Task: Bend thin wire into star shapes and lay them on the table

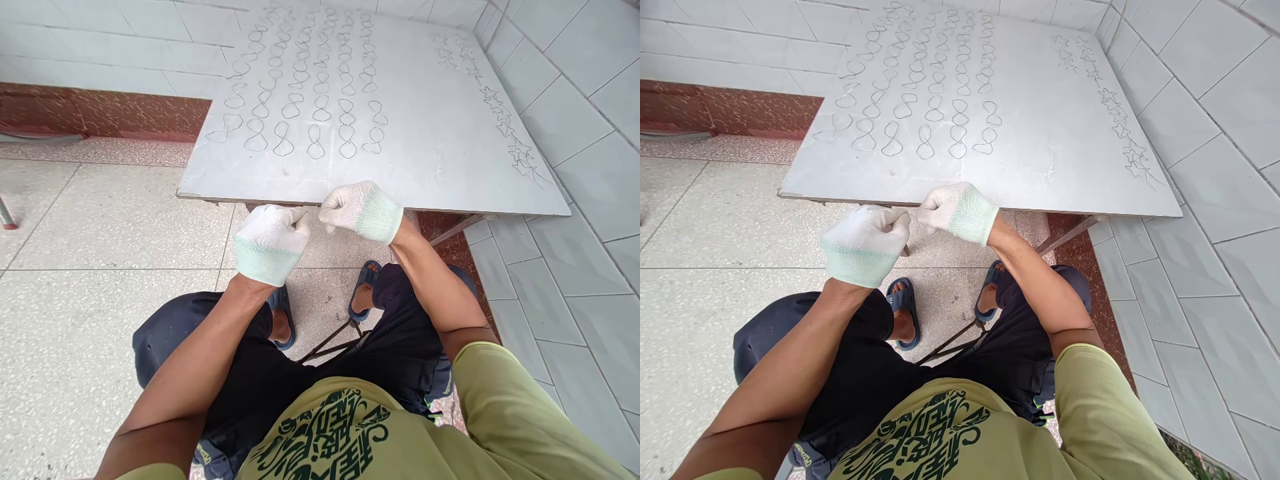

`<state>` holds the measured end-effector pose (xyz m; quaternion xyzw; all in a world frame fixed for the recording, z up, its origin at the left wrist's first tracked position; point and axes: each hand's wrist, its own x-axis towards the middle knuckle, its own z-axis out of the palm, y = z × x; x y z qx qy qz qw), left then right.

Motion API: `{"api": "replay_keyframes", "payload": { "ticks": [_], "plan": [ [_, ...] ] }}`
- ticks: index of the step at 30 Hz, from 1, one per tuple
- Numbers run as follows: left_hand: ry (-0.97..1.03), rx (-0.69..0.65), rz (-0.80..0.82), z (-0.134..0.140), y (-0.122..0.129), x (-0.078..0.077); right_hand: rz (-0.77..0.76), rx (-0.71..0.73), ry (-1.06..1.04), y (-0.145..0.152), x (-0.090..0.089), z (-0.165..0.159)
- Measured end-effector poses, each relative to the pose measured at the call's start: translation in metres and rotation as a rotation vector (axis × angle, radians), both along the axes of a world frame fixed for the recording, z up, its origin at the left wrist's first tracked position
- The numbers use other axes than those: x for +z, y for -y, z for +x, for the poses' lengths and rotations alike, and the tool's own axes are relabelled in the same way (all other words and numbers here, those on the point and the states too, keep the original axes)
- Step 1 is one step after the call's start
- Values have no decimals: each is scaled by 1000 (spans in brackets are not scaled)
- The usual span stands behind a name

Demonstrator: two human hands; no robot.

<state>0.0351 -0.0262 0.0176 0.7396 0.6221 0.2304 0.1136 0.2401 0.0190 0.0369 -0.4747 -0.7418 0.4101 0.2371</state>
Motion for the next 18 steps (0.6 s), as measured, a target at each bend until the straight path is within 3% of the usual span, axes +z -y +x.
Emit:
{"api": "replay_keyframes", "payload": {
  "ticks": [9,18],
  "plan": [
    [176,231,-73,16,11,-20,29,-11,24,-1,-6,-7],
    [366,245,-65,23,13,-18,-3,-54,91,5,10,-6]
  ]
}}
